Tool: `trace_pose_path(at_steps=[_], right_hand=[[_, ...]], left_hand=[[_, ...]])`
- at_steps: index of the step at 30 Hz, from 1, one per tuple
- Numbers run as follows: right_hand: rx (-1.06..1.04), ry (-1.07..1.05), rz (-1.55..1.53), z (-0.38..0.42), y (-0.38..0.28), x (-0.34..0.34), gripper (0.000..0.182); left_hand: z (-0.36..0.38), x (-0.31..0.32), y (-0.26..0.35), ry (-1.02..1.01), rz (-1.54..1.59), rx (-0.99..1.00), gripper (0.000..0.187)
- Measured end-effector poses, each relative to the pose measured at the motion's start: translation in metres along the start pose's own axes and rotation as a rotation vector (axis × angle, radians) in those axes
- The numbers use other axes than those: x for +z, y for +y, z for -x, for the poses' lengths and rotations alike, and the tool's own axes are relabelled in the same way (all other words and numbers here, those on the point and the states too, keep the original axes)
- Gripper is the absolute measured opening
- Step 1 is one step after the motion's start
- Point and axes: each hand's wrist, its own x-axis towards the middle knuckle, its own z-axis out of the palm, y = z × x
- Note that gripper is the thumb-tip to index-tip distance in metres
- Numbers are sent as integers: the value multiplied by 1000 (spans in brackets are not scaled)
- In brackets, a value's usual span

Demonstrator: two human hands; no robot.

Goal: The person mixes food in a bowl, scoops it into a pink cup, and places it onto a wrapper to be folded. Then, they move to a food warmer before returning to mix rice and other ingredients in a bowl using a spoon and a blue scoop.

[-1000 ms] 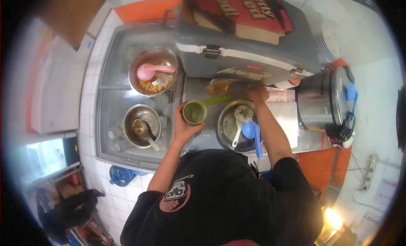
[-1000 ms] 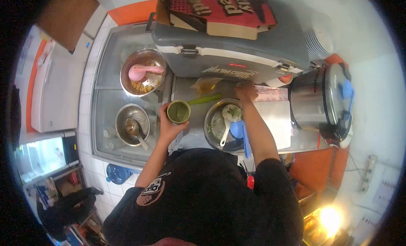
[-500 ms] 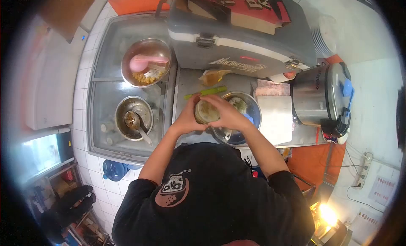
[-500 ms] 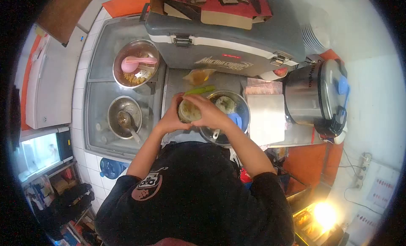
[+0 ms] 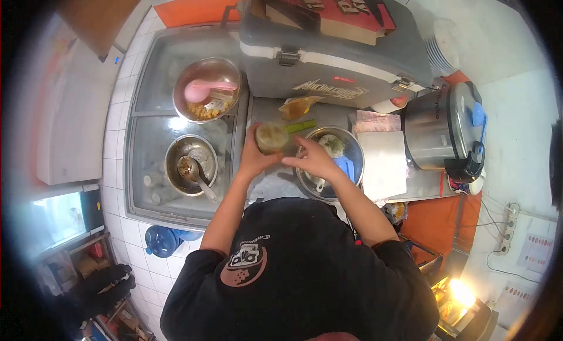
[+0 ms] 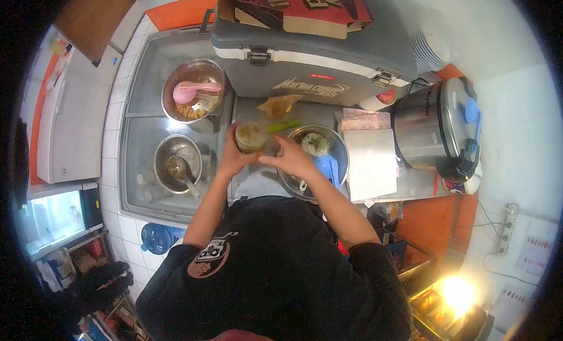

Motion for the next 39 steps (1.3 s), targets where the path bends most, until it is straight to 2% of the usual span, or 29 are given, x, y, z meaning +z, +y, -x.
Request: trace_pose_path(at_steps=[1, 2, 4, 5, 6, 7, 8, 10, 13, 14, 15, 16, 17, 18, 19, 21, 22, 23, 25, 26, 28, 29, 31, 34, 35, 36, 38, 39], right_hand=[[111, 97, -27, 2, 13, 4, 72], [113, 102, -29, 6, 27, 6, 72], [171, 355, -10, 18, 57, 3, 53], [180, 365, -12, 27, 73, 2, 53], [175, 515, 70, 37, 88, 1, 44], [170, 665, 154, 47, 100, 0, 35], [180, 677, 154, 57, 112, 0, 35], [232, 849, 184, 74, 125, 1, 28], [371, 887, 370, 92, 123, 3, 36], [440, 893, 473, 96, 123, 5, 40], [457, 898, 465, 98, 125, 7, 40], [523, 815, 458, 96, 128, 6, 43], [585, 732, 448, 94, 131, 5, 46], [595, 736, 438, 93, 142, 5, 46], [555, 731, 374, 93, 154, 3, 46], [521, 728, 304, 96, 167, 0, 47], [483, 711, 266, 99, 162, -5, 46], [444, 694, 230, 103, 156, -9, 46], [479, 666, 242, 107, 142, -17, 45], [512, 636, 258, 109, 136, -21, 44], [533, 618, 221, 116, 122, -30, 44], [556, 595, 182, 119, 120, -33, 44], [541, 641, 159, 126, 123, -37, 44], [513, 692, 86, 141, 111, -44, 43], [489, 709, 40, 144, 107, -47, 43], [497, 710, 32, 145, 112, -47, 43], [426, 794, -58, 149, 123, -47, 42], [431, 786, -99, 149, 123, -49, 42]], left_hand=[[-10, -1, -8, 133, -14, 37, 98], [-21, -1, -17, 265, -27, 72, 92], [-41, -1, -32, 323, -56, 123, 86], [-48, 0, -30, 389, -241, 90, 87], [-54, 2, -28, 453, -427, 58, 88], [-60, 5, -35, 440, -422, 63, 88], [-65, 8, -44, 426, -372, 13, 90], [-69, 13, -63, 395, -322, -33, 91], [-62, 18, -64, 412, -360, 21, 90], [-56, 17, -61, 417, -471, 74, 89], [-48, 17, -54, 421, -582, 127, 88], [-39, 19, -52, 406, -584, 131, 88], [-29, 22, -50, 458, -649, 174, 78], [-20, 24, -47, 511, -715, 218, 68], [-11, 28, -36, 499, -718, 224, 68], [3, 48, -13, 81, -599, 304, 36], [7, 65, 1, -80, -570, 277, 25], [10, 85, 11, -238, -539, 248, 20], [15, 121, 12, -549, -716, 59, 34], [15, 135, 11, -549, -716, 64, 34], [9, 158, 8, -668, -809, -101, 44], [5, 165, 2, -669, -809, -89, 44], [-2, 182, -16, -705, -789, -199, 48], [-5, 187, -39, -634, -652, -307, 43], [-6, 184, -42, -631, -553, -325, 36], [-9, 178, -29, -641, -558, -328, 36], [-13, 164, 3, -772, -138, -810, 33], [-13, 160, 3, -834, 124, -950, 30]])
